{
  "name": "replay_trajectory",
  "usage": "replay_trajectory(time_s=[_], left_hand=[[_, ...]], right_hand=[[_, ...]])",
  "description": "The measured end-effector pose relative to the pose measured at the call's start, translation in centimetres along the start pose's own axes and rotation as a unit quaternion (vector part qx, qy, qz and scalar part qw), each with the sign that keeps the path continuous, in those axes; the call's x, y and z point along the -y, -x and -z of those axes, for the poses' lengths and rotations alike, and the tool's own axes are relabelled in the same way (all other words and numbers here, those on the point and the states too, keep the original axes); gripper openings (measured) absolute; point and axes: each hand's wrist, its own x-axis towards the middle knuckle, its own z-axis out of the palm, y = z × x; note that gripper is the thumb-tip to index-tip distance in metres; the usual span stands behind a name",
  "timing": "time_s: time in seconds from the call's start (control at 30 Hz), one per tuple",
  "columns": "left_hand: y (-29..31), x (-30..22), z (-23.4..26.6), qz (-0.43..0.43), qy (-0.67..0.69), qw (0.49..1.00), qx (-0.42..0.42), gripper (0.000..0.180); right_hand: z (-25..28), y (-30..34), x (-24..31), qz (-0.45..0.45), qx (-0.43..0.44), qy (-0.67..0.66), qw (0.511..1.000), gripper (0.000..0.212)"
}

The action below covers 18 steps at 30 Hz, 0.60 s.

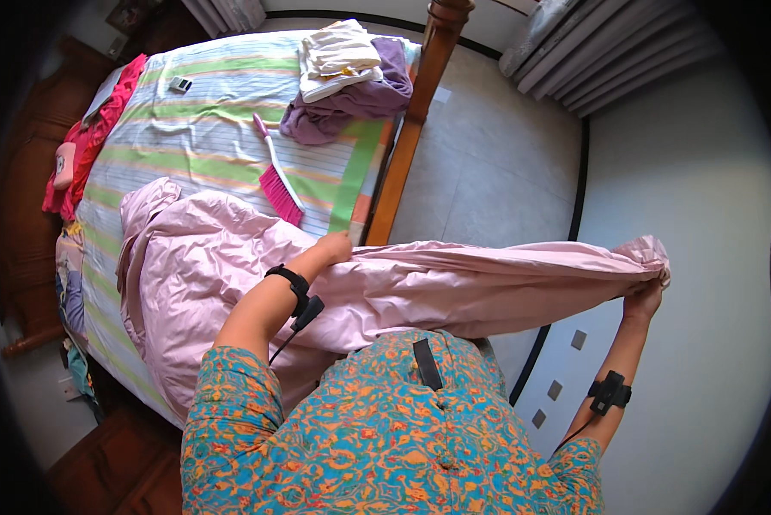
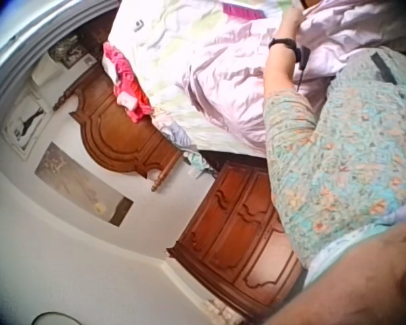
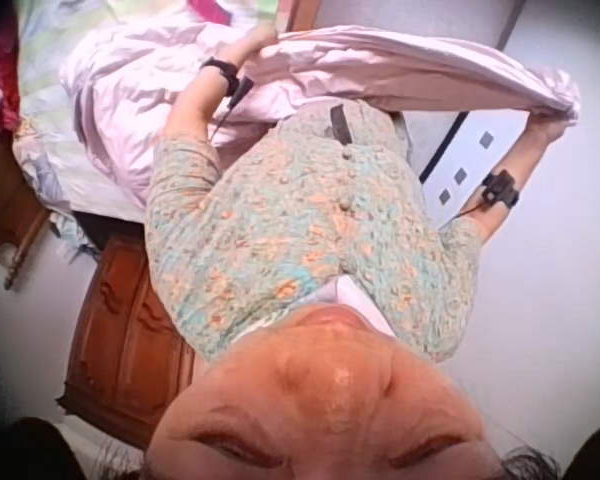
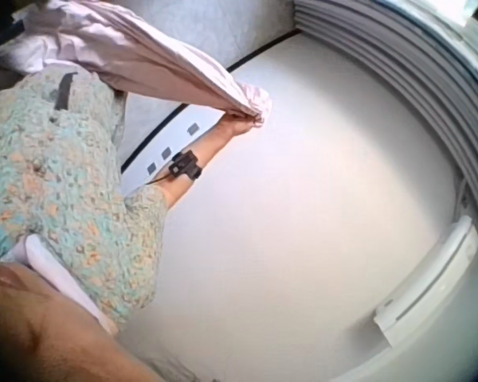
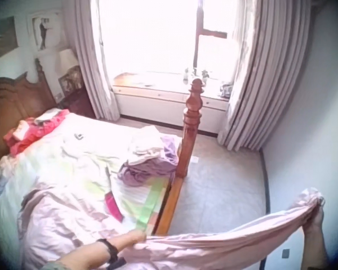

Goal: Cleaning a bedroom by picking up debris and folding a pink duvet.

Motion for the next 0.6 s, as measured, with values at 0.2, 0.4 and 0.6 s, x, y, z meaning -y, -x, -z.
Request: replay_trajectory(time_s=[0.2,0.4,0.6], left_hand=[[0.7,-1.0,0.1,-0.064,0.098,0.991,0.059,0.033],[3.0,-0.9,1.5,-0.019,0.166,0.983,0.073,0.054],[9.4,0.9,12.0,0.002,0.377,0.925,0.043,0.049]], right_hand=[[0.9,1.2,0.7,-0.003,-0.045,0.007,0.999,0.045],[-0.5,2.0,0.9,-0.001,-0.054,0.0,0.999,0.044],[0.2,0.4,1.1,0.017,-0.009,0.043,0.999,0.041]])
